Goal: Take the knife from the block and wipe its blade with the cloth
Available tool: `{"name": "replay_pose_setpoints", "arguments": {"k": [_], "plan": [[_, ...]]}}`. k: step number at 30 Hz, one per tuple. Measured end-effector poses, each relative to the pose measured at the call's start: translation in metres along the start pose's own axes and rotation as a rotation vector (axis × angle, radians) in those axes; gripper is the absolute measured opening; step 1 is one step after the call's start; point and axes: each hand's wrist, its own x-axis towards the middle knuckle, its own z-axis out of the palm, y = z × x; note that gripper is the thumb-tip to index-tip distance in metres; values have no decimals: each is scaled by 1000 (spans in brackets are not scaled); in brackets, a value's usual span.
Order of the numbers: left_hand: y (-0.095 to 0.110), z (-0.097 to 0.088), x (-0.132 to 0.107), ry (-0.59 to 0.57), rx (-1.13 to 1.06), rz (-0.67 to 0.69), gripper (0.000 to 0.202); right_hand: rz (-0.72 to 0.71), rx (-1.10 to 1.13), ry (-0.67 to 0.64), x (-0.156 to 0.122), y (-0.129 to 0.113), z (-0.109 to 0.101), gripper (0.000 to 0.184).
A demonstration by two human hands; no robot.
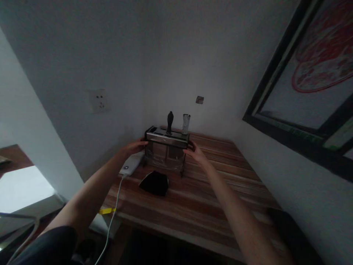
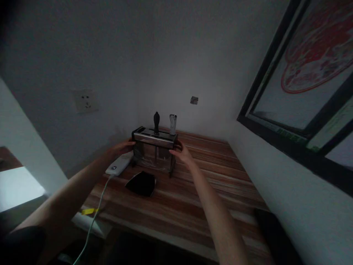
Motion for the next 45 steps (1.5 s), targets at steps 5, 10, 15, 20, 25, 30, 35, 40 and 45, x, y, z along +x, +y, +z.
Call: {"name": "replay_pose_setpoints", "arguments": {"k": [5,10,15,20,25,30,35,40,45], "plan": [[-4,0,1,2,-3,22,54,-16,18,-23,-3,-10,1,58],[0,10,-3,-17,-15,47,57,-16,33,-22,-5,-11,-6,59],[5,29,-3,-55,-38,78,58,-10,23,-9,-11,-16,-24,59],[10,51,3,-87,-66,110,62,-3,10,-10,-21,-30,-43,62],[18,77,7,-139,-79,140,70,1,-9,17,-32,-38,-64,60],[22,101,6,-188,-102,175,74,11,-40,24,-43,-46,-87,59],[27,123,-4,-218,-86,172,65,29,-88,15,-56,-55,-106,62],[26,144,-11,-215,-123,169,67,40,-134,3,-66,-59,-122,66],[16,157,-8,-237,-120,204,74,49,-165,25,-79,-56,-138,64]]}}
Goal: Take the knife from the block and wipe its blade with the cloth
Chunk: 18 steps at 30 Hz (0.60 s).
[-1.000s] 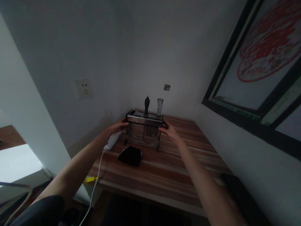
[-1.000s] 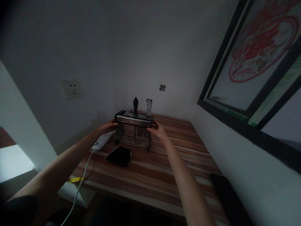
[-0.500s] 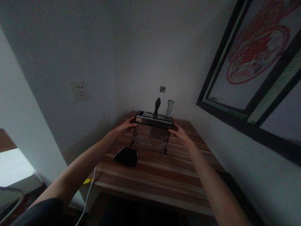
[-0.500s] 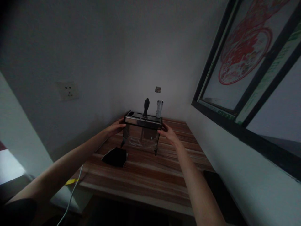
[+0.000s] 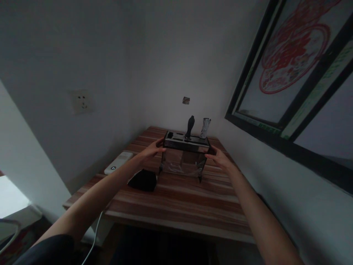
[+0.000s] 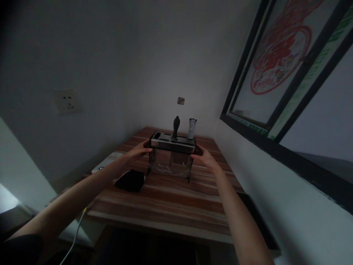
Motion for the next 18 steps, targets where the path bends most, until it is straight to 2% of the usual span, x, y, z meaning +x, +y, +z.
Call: {"name": "replay_pose_setpoints", "arguments": {"k": [9,18], "plan": [[-8,18,3,-31,4,33,76,-9,-15,28,-13,14,-21,66],[-19,19,5,-21,17,12,76,0,-9,20,-17,21,-28,68]]}}
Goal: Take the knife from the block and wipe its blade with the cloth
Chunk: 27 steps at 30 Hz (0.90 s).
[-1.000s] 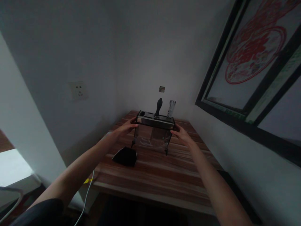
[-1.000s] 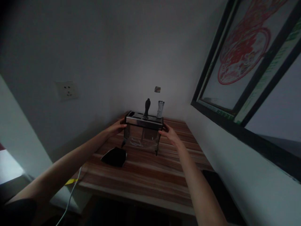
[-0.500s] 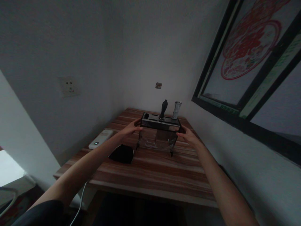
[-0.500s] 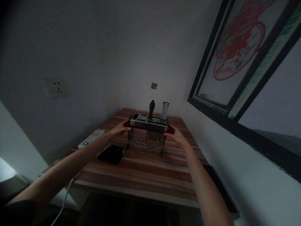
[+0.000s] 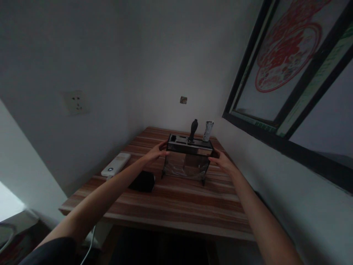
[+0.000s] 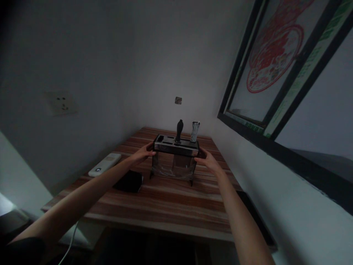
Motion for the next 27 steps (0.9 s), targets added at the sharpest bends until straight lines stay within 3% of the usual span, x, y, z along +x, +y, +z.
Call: {"name": "replay_pose_setpoints", "arguments": {"k": [18,27], "plan": [[-1,-8,-4,-22,63,10,81,26,53,16,-5,-10,13,68],[-4,-11,-3,-29,109,17,81,35,67,49,-8,0,15,67]]}}
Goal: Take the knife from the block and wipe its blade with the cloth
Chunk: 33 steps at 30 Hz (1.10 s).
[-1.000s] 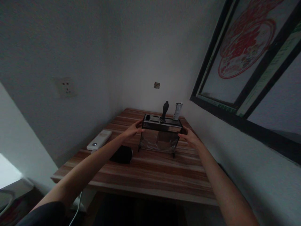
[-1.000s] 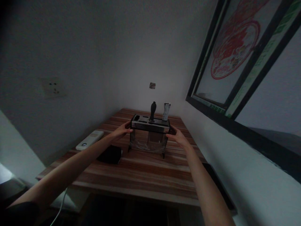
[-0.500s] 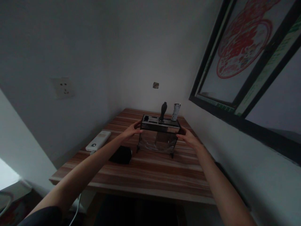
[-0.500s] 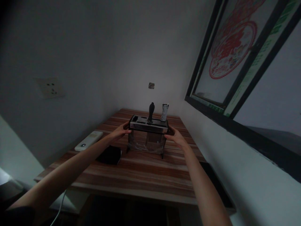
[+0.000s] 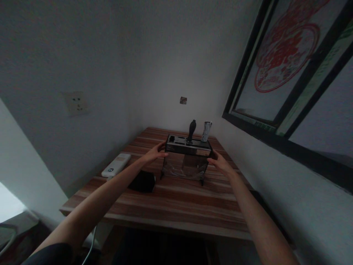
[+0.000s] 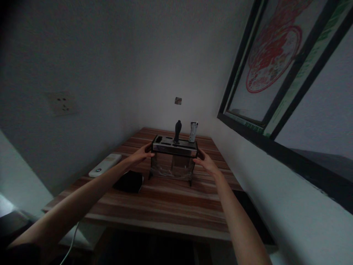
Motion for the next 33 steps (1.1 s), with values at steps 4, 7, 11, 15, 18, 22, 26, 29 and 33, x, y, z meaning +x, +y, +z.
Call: {"name": "replay_pose_setpoints", "arguments": {"k": [4,7,11,15,18,22,26,29,33], "plan": [[-3,-3,1,-7,29,15,82,-3,4,7,-1,3,2,67],[-3,-3,0,1,40,25,83,-5,4,5,-2,4,3,70],[0,0,-4,2,40,16,83,-27,-7,20,-3,6,3,75],[3,3,-8,-23,16,8,89,-67,-31,50,-6,8,5,78],[11,2,-18,-18,42,17,86,-107,-52,100,-14,7,8,70],[24,-9,-47,150,192,9,62,-189,-102,402,-49,5,13,46],[22,-35,-82,240,479,-117,45,-159,-272,606,-100,4,36,28],[13,-54,-106,261,671,-244,47,-90,-289,359,-121,3,76,24],[7,-64,-130,290,864,-336,44,-67,-393,-14,-112,3,142,16]]}}
